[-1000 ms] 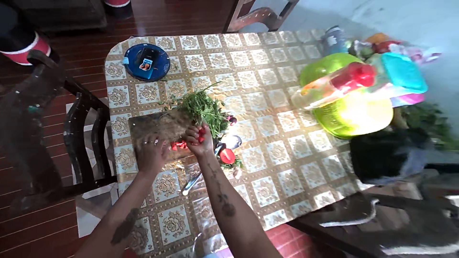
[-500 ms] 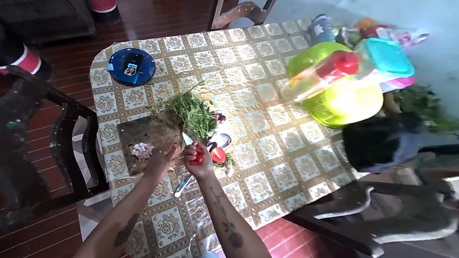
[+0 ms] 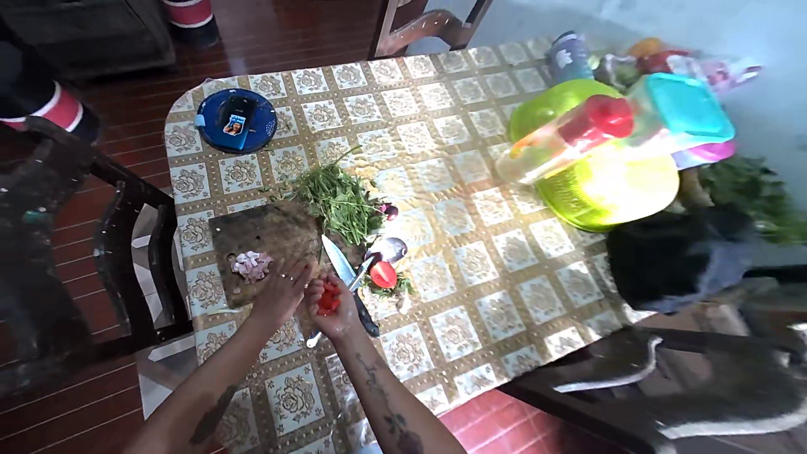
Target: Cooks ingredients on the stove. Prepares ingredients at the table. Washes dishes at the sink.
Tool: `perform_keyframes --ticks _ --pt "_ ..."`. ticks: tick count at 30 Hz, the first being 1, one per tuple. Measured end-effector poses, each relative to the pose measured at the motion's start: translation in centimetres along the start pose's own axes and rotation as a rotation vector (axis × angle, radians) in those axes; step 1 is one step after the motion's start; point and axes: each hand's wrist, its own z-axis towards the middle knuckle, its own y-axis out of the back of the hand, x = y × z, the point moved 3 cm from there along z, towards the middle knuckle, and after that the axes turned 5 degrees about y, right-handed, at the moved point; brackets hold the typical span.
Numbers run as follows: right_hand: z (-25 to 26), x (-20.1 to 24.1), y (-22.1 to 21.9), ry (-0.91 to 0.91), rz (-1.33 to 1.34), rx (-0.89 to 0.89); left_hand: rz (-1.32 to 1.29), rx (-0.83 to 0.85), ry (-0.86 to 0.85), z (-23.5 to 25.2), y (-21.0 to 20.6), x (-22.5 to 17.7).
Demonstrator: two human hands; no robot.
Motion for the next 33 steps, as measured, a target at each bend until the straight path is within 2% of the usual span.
perform_keyframes --ticks 6,11,14,16,19,21,22,23,26,28,29,31,33 --pt "-0.4 -0.2 0.2 -0.006 -0.039 -0.028 -0.088 -0.237 -0.177 -2.2 -0.5 2.3" --pt "-0.6 0.0 0.2 0.078 -0.104 -0.122 -0.196 -0.345 -0.126 -2.7 -0.8 2.2" --pt "-1.0 -0.2 -0.1 0.176 -0.154 -0.228 -0.338 -0.355 0.067 -2.5 0.1 1.5" --pt "-0.9 -0.6 0.0 0.225 -0.152 -0.257 -0.52 -0.359 0.322 -2.1 1.0 1.3" --pt "-0.5 -1.4 0.0 0.261 -0.156 -0.297 -1.067 -0.443 0.761 -0.7 2.7 0.3" --pt "-0.1 -1.9 -0.1 0.254 -0.142 -0.296 -1.396 -0.478 0.844 -0.2 4.3 -1.7" --pt "0.1 -2.1 -0.2 0.244 -0.132 -0.279 -1.431 -0.459 0.808 -0.2 5.2 -3.0" --pt "0.4 -2.3 -0.5 0.234 -0.135 -0.268 -1.378 -0.426 0.738 -0.3 5.8 -4.2" --pt "0.9 -2.5 -1.4 0.22 -0.123 -0.173 -0.971 -0.394 0.401 -1.1 6.0 -6.4" --pt "0.7 -2.3 -2.0 0.202 -0.107 -0.107 -0.841 -0.535 0.212 -1.5 6.3 -6.8" --pt "0.4 -2.0 -2.3 0.186 -0.097 -0.101 -0.829 -0.618 0.18 -1.8 6.7 -6.7" --pt "-0.4 -0.9 -2.5 0.169 -0.089 -0.099 -0.811 -0.723 0.285 -2.5 7.8 -5.4" --pt "-1.1 0.5 -2.3 0.191 -0.121 -0.119 -0.677 -0.622 0.465 -3.0 8.1 -2.6"
